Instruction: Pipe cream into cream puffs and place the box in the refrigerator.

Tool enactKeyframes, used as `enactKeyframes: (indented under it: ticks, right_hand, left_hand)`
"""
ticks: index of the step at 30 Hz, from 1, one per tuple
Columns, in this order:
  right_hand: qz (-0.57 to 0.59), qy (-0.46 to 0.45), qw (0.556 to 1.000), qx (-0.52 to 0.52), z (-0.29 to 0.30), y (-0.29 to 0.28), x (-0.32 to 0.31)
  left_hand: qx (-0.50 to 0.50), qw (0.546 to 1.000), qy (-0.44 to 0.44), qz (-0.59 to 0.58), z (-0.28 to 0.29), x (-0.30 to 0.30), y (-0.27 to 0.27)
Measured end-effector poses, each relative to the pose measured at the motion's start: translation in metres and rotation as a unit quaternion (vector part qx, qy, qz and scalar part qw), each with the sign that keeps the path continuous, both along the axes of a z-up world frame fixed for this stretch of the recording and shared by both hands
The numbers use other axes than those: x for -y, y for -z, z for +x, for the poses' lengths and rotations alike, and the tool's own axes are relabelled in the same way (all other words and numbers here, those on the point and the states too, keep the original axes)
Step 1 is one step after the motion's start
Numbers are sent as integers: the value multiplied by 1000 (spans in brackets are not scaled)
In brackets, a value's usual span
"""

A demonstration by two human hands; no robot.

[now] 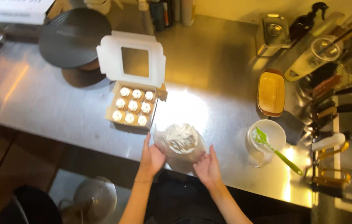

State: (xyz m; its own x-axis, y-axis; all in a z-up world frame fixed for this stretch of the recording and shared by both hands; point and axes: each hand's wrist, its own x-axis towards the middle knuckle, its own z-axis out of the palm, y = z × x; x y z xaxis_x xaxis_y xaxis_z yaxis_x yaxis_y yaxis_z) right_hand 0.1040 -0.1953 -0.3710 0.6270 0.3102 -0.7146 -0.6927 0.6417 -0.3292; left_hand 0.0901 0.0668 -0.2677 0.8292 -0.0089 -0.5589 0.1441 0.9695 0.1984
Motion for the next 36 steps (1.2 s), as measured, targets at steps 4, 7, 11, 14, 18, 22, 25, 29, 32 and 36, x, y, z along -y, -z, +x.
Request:
enactKeyframes:
  ticks: [4, 7, 11, 14, 18, 22, 25, 29, 32, 36]
  right_hand:
    - [352, 37, 921, 163, 11, -37, -3]
    - [134, 89, 982, 100, 28, -129, -26]
    - [84, 147, 970, 175, 46, -183, -18]
    - [70, 191, 949, 239, 71, -202, 7]
    - [464, 21, 787, 406, 101, -243, 26]
    - [-50, 111, 923, 366, 109, -321, 28]
    - [-79, 70, 889, 446, 122, -370, 38]
    - [-157, 62, 833, 527, 130, -473, 48]
    - [-170, 69, 821, 540, 142, -522, 88]
    - [-420, -25, 804, 420, 128, -567, 108]
  left_hand:
    - [38, 993, 108, -39, 4, 2, -28]
    - [77, 983, 164, 19, 27, 5, -66]
    - [191, 958, 210, -44, 80, 14, -104]
    - [293, 921, 257, -15, 127, 29, -127]
    - [356, 889, 286, 24, 177, 35, -134]
    - [387, 864, 314, 62, 200, 27, -185]
    - [426, 850, 303, 69, 228, 25, -227]
    - [519, 788, 311, 111, 251, 21, -337]
    - [554, 739, 336, 182, 275, 22, -407]
    - [480, 708, 428, 292, 280, 16, -432]
